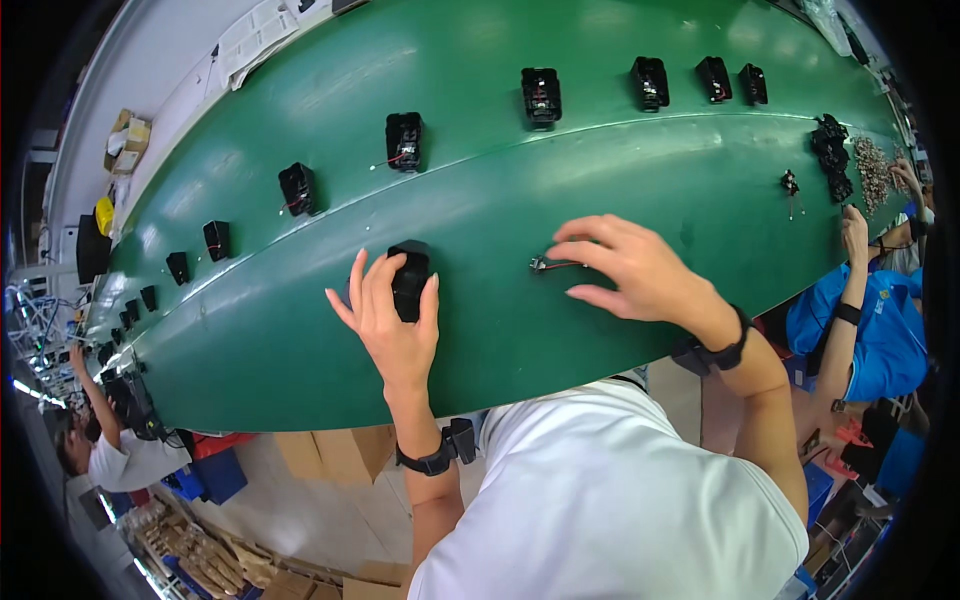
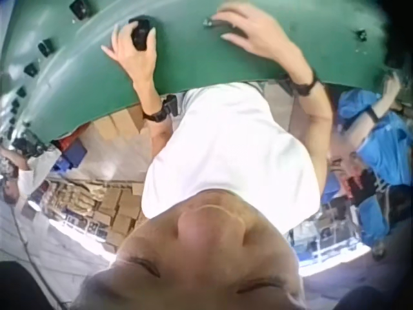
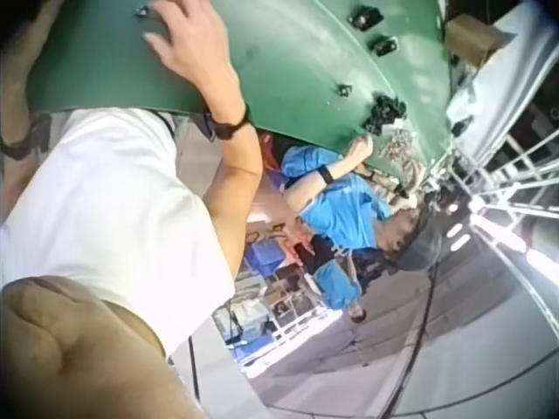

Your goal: Assembling small electronic components into plastic housings on a factory production line.

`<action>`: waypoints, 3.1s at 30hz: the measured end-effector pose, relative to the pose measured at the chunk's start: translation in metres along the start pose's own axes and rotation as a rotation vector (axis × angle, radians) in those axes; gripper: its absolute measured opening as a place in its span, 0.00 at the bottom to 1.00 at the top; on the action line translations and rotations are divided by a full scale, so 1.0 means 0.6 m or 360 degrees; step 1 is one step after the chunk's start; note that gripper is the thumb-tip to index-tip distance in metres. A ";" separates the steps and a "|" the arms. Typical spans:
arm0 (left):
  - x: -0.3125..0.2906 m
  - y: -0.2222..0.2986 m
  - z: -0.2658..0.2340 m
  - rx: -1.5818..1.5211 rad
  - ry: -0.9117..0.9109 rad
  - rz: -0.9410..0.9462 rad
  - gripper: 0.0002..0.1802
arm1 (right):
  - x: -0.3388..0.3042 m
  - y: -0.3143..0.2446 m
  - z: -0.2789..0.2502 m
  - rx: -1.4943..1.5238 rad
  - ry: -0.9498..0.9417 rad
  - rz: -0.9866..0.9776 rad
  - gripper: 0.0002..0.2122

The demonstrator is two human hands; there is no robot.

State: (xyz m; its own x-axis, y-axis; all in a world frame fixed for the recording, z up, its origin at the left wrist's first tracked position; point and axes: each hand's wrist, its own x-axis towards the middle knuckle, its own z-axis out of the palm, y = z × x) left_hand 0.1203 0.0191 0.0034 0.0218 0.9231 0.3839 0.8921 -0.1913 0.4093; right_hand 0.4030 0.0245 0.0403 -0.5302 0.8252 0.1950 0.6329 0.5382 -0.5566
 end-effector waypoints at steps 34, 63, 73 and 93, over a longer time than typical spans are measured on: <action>-0.025 0.088 0.003 -0.1622 -0.0407 -0.0123 0.37 | 0.017 -0.055 0.050 0.0757 0.0641 0.0218 0.05; -0.042 0.069 0.011 -0.1773 -0.0461 -0.0093 0.36 | 0.016 -0.045 0.069 0.0358 0.0442 0.0164 0.06; -0.044 0.068 0.016 -0.1846 -0.0432 -0.0053 0.31 | 0.023 -0.045 0.055 0.0473 0.0111 0.0057 0.04; -0.032 0.068 0.014 -0.1962 -0.0563 -0.0047 0.31 | 0.013 -0.052 0.081 0.1164 0.0340 0.0333 0.05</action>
State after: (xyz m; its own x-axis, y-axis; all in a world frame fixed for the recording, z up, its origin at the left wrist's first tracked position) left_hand 0.1601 -0.0036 0.0056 0.2963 0.9340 0.1995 -0.1070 -0.1751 0.9787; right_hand 0.3520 0.0057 0.0198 -0.2741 0.9518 0.1375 0.1364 0.1800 -0.9742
